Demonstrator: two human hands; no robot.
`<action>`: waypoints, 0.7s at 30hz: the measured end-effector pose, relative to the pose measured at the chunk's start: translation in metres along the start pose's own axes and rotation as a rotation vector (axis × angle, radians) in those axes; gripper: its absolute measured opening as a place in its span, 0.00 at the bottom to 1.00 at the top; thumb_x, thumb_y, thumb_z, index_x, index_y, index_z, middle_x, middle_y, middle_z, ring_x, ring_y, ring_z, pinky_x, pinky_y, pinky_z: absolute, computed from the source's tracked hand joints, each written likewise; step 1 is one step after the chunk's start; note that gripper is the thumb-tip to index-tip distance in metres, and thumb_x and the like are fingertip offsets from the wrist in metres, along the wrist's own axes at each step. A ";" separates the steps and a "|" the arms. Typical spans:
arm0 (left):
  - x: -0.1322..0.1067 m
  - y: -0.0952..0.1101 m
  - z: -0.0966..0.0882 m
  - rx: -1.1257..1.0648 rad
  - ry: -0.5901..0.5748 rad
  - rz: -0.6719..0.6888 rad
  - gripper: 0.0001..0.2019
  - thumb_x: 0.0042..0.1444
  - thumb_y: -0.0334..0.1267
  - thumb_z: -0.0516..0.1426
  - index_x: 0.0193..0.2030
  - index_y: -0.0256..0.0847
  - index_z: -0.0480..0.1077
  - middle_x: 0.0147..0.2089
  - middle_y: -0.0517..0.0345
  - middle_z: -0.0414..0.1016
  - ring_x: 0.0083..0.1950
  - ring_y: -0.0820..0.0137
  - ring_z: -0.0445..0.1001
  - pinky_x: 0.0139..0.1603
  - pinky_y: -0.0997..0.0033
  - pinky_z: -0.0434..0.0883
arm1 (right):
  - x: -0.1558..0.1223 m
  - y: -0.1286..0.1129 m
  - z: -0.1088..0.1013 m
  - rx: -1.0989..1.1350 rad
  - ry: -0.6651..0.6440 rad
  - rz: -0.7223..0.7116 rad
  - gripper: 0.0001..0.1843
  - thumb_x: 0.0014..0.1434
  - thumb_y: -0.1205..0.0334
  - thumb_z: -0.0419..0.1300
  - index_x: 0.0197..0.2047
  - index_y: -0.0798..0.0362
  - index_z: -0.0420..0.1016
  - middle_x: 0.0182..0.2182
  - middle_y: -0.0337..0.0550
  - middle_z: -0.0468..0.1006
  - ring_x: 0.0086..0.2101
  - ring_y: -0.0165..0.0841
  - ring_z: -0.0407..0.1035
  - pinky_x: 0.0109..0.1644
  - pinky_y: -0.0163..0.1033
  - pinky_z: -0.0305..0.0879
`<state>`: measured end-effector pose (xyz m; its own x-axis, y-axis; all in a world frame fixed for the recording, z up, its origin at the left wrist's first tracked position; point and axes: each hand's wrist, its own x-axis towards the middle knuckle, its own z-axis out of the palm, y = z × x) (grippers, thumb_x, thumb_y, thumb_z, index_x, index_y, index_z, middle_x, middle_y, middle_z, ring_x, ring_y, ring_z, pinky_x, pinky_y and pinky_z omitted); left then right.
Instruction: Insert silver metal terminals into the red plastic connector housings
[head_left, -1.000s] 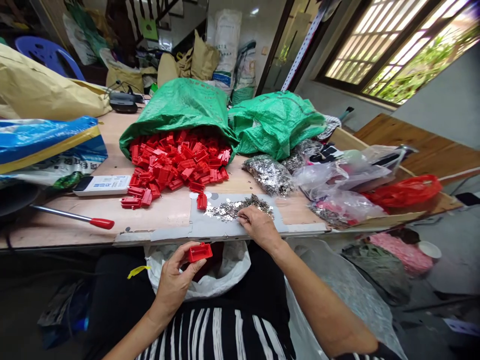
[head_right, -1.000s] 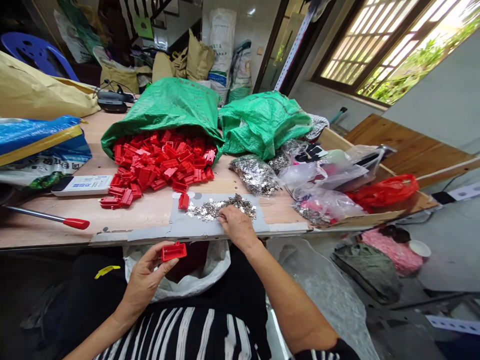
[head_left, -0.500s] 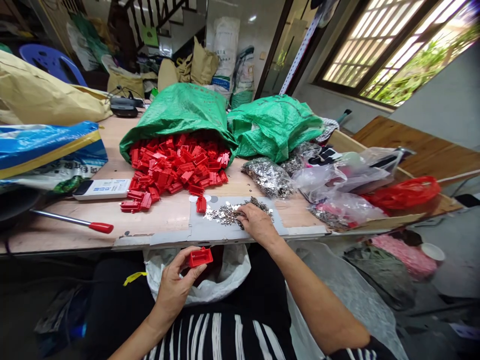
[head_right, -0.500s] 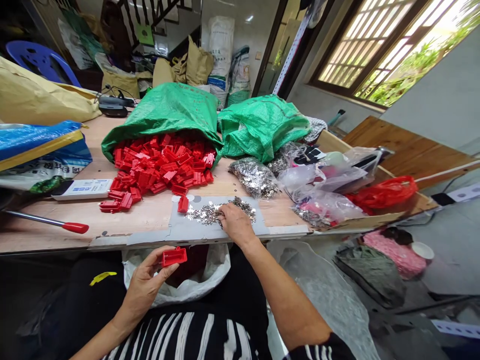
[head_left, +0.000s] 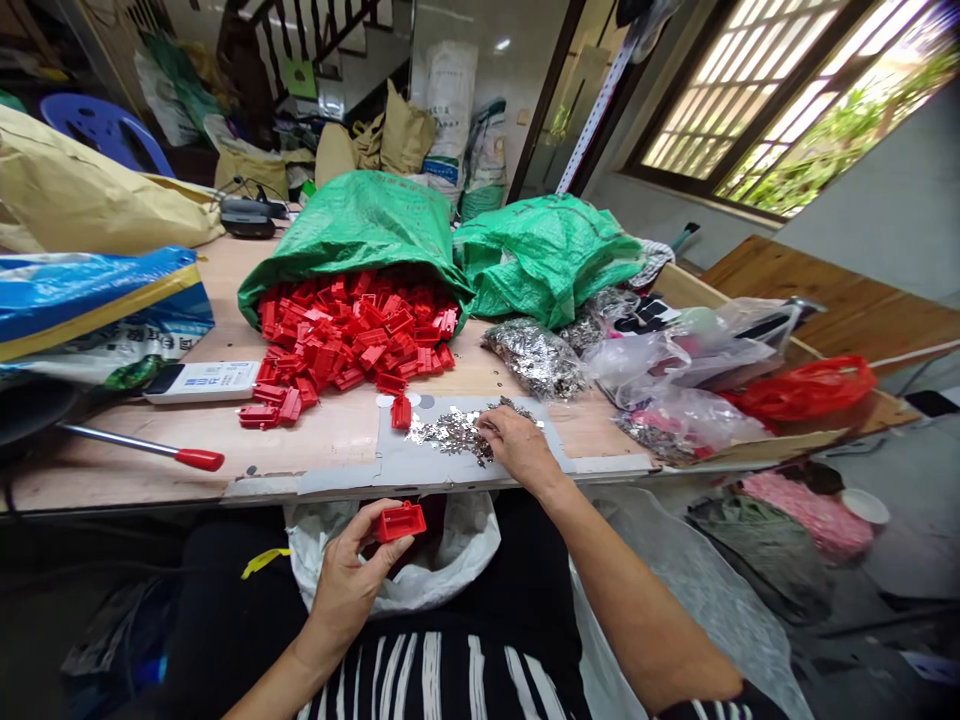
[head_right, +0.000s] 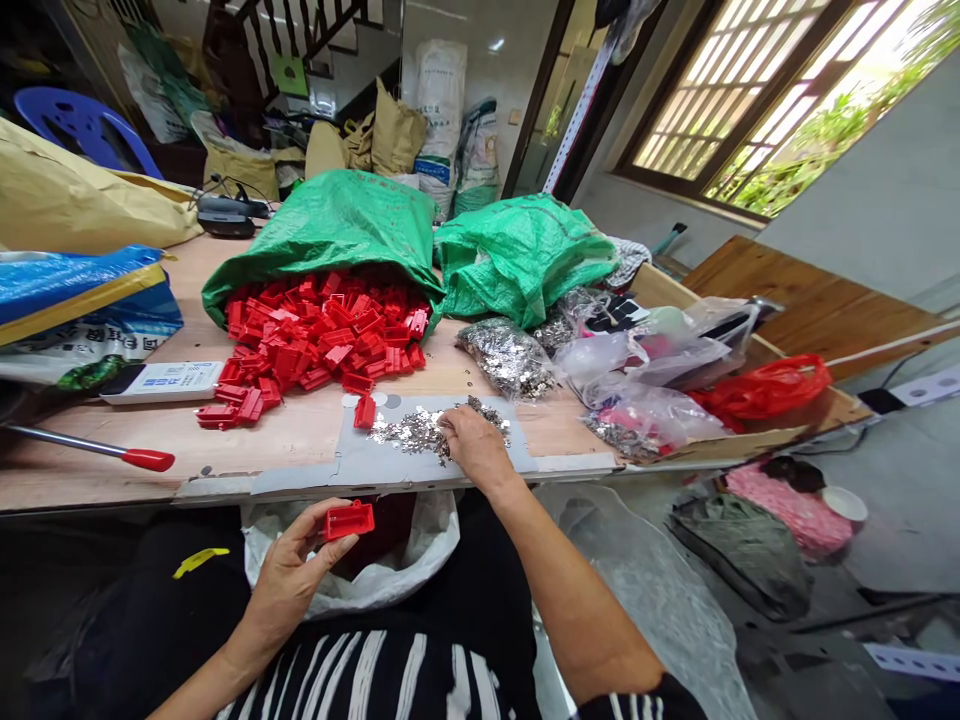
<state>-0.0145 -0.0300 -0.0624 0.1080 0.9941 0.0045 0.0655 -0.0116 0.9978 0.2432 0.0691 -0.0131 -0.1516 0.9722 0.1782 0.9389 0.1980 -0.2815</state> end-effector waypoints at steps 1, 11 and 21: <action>0.000 0.000 0.000 0.005 -0.001 0.002 0.16 0.52 0.42 0.62 0.47 0.42 0.72 0.44 0.54 0.81 0.45 0.63 0.79 0.48 0.65 0.75 | 0.002 -0.001 -0.001 -0.026 -0.008 0.012 0.07 0.61 0.69 0.57 0.40 0.51 0.74 0.38 0.43 0.75 0.39 0.33 0.69 0.44 0.35 0.62; -0.001 -0.002 -0.001 0.018 -0.009 -0.002 0.16 0.53 0.42 0.61 0.48 0.42 0.71 0.45 0.54 0.80 0.44 0.64 0.79 0.48 0.66 0.75 | 0.020 -0.019 -0.001 -0.168 -0.113 0.032 0.06 0.61 0.65 0.56 0.36 0.52 0.75 0.36 0.44 0.75 0.37 0.33 0.69 0.39 0.34 0.59; 0.003 -0.001 0.000 -0.056 0.017 -0.031 0.16 0.52 0.41 0.62 0.47 0.42 0.71 0.44 0.55 0.81 0.44 0.65 0.79 0.48 0.67 0.75 | 0.010 -0.011 -0.010 0.191 -0.133 -0.061 0.06 0.57 0.68 0.58 0.36 0.51 0.77 0.32 0.39 0.75 0.32 0.29 0.67 0.38 0.33 0.58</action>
<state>-0.0139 -0.0272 -0.0638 0.0895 0.9957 -0.0258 0.0131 0.0247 0.9996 0.2346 0.0757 0.0017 -0.2577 0.9631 0.0782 0.8530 0.2648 -0.4497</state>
